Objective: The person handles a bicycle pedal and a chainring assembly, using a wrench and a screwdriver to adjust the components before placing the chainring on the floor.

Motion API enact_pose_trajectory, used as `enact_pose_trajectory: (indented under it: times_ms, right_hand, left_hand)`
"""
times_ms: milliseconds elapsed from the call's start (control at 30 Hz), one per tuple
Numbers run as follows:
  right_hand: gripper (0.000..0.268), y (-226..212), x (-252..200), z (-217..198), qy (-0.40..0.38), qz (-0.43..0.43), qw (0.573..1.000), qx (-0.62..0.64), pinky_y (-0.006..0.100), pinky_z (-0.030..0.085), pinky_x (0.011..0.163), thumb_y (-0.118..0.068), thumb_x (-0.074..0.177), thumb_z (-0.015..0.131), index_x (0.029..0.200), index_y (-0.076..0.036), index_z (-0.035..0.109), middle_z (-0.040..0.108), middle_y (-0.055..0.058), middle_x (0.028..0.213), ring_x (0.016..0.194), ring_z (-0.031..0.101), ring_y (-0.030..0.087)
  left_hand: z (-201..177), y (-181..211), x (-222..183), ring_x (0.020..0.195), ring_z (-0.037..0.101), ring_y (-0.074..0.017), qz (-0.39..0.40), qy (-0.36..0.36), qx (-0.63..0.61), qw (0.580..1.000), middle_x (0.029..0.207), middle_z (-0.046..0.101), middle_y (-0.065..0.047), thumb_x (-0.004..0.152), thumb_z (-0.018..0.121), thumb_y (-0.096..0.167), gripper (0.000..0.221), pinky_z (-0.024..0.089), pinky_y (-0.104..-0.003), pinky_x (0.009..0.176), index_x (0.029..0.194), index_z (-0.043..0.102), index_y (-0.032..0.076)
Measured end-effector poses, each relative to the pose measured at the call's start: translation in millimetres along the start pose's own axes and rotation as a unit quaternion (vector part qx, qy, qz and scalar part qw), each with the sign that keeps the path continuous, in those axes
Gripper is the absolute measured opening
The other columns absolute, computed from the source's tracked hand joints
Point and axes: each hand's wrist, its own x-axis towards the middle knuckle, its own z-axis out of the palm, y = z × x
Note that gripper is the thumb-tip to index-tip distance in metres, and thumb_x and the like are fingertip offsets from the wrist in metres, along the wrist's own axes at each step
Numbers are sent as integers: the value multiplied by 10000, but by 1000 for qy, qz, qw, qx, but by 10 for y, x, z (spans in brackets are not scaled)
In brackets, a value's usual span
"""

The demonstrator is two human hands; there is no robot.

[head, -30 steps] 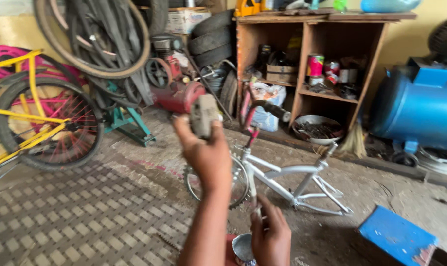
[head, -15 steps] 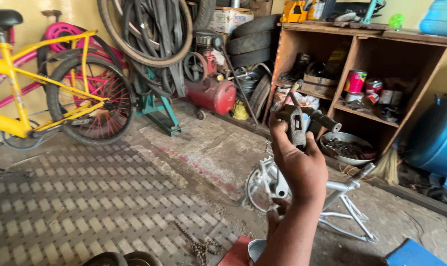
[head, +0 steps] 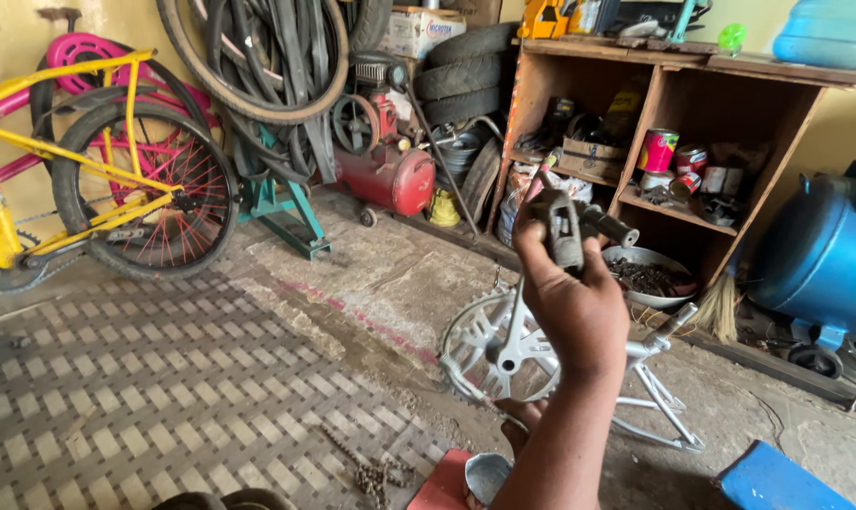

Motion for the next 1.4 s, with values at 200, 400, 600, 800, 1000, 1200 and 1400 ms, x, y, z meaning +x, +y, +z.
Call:
enact_pose_trajectory:
  times_ms: [200, 400, 600, 800, 1000, 1200, 1400]
  right_hand:
    - [227, 85, -129, 34, 0, 6, 1000, 11, 292, 556, 589, -58, 880, 682, 1104, -83, 712, 738, 81, 817, 665, 682, 141]
    - [208, 151, -272, 119, 8, 5, 999, 41, 288, 551, 584, -58, 875, 687, 1081, -77, 715, 741, 72, 800, 655, 673, 134]
    - [189, 257, -481, 95, 21, 4, 995, 100, 284, 547, 578, -58, 871, 691, 1058, -72, 718, 744, 63, 783, 645, 664, 127]
    - [171, 476, -1234, 291, 13, -29, 982, 189, 280, 542, 573, -58, 866, 696, 1035, -67, 721, 747, 54, 766, 635, 654, 119]
    - [146, 813, -1511, -224, -7, -38, 999, 31, 277, 521, 519, -77, 850, 720, 995, -56, 732, 739, 41, 698, 548, 638, 116]
    - [128, 607, -1075, -729, 29, 39, 999, 19, 341, 535, 467, -121, 951, 639, 1050, -66, 698, 735, 98, 673, 498, 641, 184]
    - [155, 166, -772, -917, 14, -176, 983, -47, 337, 615, 588, -105, 883, 689, 1021, -34, 698, 760, 118, 859, 688, 769, 189]
  left_hand:
    - [-94, 42, 27, 1010, 749, -305, -17, -13, 28, 999, 1104, 703, -178, 940, 672, 20, 395, 579, -412, 823, 1269, 458, 68]
    - [-122, 78, 14, 1026, 747, -314, -11, -8, 20, 1000, 1127, 695, -175, 926, 676, 22, 428, 581, -415, 837, 1293, 463, 74]
    - [-97, 85, 18, 1017, 743, -308, 9, -3, 11, 1000, 1134, 706, -188, 930, 684, 34, 431, 576, -428, 843, 1291, 454, 75]
    - [-195, 161, 203, 935, 735, -280, -53, -28, 40, 997, 1090, 691, -172, 923, 713, 128, 433, 575, -419, 790, 1252, 434, 97]
    - [-532, 44, 693, 897, 667, -200, -92, -54, -33, 994, 1079, 645, -99, 892, 734, 111, 401, 579, -362, 752, 1191, 469, 75]
    - [-720, 1, 912, 987, 642, -155, -54, -52, -84, 994, 1115, 624, -65, 864, 720, 18, 390, 543, -311, 873, 1183, 506, 87]
    - [-825, -87, 1014, 970, 660, -175, -50, -54, -73, 995, 1113, 620, -93, 885, 755, 24, 386, 573, -333, 827, 1150, 476, 60]
